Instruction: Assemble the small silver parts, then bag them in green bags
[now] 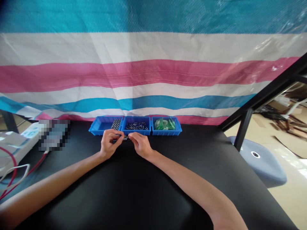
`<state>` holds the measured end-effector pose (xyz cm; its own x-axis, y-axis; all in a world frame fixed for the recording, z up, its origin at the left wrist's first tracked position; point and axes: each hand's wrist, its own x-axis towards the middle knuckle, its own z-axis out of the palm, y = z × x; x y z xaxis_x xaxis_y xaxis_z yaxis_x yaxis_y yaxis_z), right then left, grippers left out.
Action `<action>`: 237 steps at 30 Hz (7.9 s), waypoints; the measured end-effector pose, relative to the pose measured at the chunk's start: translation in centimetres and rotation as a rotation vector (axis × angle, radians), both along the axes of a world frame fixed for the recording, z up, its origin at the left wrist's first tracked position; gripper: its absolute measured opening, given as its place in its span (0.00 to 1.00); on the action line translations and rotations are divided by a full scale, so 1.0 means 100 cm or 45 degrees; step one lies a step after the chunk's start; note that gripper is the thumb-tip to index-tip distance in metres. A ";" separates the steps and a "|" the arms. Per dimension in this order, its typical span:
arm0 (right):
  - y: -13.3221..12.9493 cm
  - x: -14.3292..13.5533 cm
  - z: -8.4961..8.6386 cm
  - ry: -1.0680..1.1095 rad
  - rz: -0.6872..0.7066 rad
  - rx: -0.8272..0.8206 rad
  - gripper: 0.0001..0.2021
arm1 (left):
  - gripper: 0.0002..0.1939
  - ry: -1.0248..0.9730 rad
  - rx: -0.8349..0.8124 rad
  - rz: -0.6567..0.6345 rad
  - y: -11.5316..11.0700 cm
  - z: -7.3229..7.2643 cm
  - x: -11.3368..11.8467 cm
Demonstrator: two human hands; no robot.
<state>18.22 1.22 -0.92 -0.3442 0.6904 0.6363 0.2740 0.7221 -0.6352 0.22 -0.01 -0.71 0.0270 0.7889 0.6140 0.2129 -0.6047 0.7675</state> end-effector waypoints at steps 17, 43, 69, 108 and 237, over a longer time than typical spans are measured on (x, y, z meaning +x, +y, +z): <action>-0.013 -0.004 0.001 -0.066 -0.014 0.125 0.10 | 0.16 -0.171 -0.189 -0.012 0.005 0.007 0.002; -0.006 -0.006 0.005 0.062 -0.140 -0.050 0.10 | 0.14 -0.082 -0.119 -0.014 0.000 0.005 0.002; -0.006 -0.005 0.008 0.040 -0.109 -0.030 0.11 | 0.15 -0.138 -0.158 -0.039 0.000 0.007 0.002; -0.006 -0.002 0.013 0.075 -0.101 -0.220 0.10 | 0.11 -0.056 -0.187 -0.128 0.001 0.007 0.000; -0.008 -0.005 0.010 0.253 -0.097 -0.218 0.11 | 0.08 0.058 0.037 -0.044 0.000 0.006 -0.008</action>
<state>17.69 0.45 0.09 -0.1671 0.8130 0.5578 0.1814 0.5814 -0.7931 -0.60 0.02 -0.11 0.0820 0.7688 0.6342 0.2256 -0.6341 0.7396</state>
